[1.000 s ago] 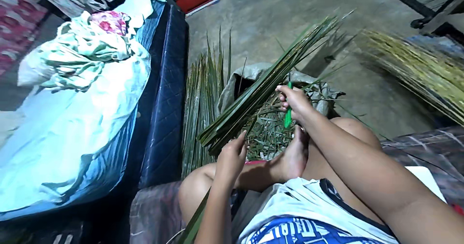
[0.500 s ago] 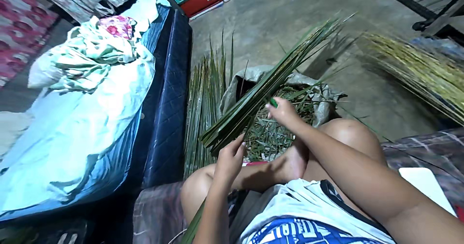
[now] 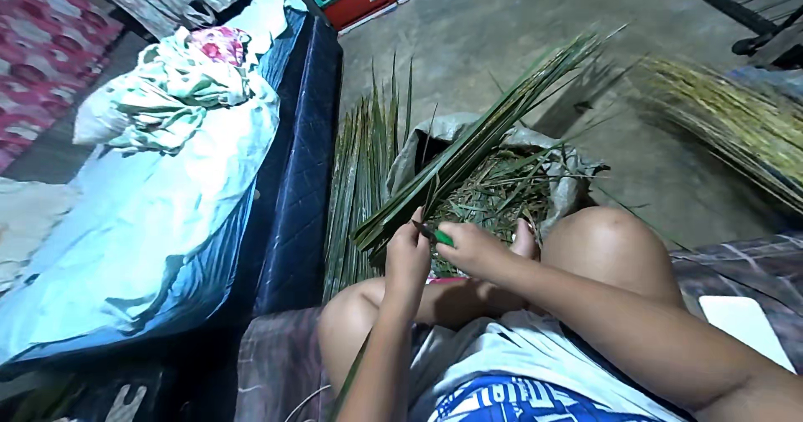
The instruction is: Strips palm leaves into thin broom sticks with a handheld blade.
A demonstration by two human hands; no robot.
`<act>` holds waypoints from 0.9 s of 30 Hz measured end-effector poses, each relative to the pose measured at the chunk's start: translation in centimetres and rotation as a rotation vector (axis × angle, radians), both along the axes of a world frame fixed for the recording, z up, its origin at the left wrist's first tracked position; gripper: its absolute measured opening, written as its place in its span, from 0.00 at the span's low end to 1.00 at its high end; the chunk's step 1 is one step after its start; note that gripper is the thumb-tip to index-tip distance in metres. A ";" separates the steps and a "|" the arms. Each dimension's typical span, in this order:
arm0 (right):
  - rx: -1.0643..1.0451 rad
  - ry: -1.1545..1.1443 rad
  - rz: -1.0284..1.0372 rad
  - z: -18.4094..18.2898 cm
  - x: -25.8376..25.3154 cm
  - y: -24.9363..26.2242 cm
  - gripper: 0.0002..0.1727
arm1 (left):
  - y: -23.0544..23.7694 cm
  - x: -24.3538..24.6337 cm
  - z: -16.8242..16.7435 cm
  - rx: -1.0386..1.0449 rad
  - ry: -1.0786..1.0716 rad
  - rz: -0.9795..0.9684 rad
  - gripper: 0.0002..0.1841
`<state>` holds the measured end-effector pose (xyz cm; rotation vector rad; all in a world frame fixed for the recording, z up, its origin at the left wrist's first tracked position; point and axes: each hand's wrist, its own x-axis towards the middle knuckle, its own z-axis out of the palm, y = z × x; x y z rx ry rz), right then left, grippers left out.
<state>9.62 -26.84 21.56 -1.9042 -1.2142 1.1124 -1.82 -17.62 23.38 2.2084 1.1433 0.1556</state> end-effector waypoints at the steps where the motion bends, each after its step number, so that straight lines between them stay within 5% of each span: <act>1: -0.030 -0.022 0.000 0.2 -0.3 0.2 0.16 | -0.3 0.2 -0.1 0.012 0.006 -0.008 0.21; 10: -0.183 -0.455 -0.109 -0.2 1.9 2.6 0.19 | -0.5 1.9 0.0 0.026 0.073 -0.020 0.19; 20: -0.181 -0.382 -0.515 -1.6 6.9 2.4 0.16 | 1.0 1.4 0.5 -0.208 0.175 -0.144 0.24; 27: -0.150 -0.168 -0.189 0.1 3.5 0.4 0.17 | 3.1 -0.8 -0.8 -0.146 0.057 -0.315 0.22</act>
